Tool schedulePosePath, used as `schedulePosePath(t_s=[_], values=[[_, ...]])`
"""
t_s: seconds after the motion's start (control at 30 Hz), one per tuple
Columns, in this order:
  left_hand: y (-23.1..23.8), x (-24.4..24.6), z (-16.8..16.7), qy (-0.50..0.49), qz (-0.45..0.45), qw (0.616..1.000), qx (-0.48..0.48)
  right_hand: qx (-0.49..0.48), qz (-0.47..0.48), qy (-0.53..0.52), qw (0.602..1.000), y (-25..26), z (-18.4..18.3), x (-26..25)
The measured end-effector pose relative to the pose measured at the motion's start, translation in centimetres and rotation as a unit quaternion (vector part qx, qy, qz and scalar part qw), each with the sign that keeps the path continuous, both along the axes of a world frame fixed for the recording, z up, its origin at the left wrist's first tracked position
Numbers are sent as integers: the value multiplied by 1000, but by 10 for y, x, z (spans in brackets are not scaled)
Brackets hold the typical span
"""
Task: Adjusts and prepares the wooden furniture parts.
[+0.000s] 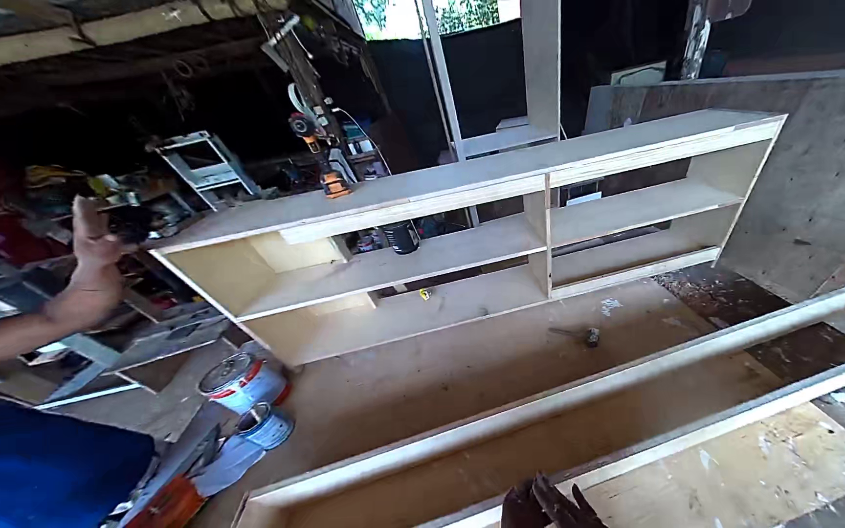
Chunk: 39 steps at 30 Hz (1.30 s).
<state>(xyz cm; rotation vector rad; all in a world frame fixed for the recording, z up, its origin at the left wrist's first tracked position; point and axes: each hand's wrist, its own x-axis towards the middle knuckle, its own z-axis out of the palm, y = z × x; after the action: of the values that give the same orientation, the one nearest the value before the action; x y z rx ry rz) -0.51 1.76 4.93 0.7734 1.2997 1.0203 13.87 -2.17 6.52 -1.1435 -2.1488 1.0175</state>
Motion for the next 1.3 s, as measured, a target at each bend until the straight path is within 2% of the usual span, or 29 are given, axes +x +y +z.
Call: schedulePosePath(t_s=[0.13,0.27,0.4,0.5,0.6,0.7,0.77,0.83,0.9,1.07,1.17,1.3], values=[[7,-11,-25,102,-82,991,41,-44,16,6,999,2,-3,3],[0,-11,-38,103,-85,991,26,-91,31,-6,995,5,-8,7],[-14,-13,-53,99,-98,990,4,-159,-15,-24,987,14,-20,21],[-21,-28,-73,147,-116,982,-19,-183,-66,-32,980,23,-38,37],[-29,-46,-95,230,-88,969,-35,-212,-82,-73,971,28,-46,53],[-53,-63,-110,313,-127,941,2,-272,-86,-130,950,17,-54,64],[-60,-66,-116,351,-159,920,68,-304,-106,-164,932,14,-58,70],[-58,-57,-118,417,-185,877,150,-317,-146,-195,917,19,-59,83],[-54,-42,-116,480,-231,829,173,-323,-191,-233,897,25,-62,101],[-14,16,-116,578,-314,740,140,-309,-240,-324,861,52,-90,162],[11,48,-130,630,-343,692,81,-320,-225,-372,842,63,-106,194],[14,59,-125,652,-369,662,20,-317,-214,-386,839,63,-105,225]])
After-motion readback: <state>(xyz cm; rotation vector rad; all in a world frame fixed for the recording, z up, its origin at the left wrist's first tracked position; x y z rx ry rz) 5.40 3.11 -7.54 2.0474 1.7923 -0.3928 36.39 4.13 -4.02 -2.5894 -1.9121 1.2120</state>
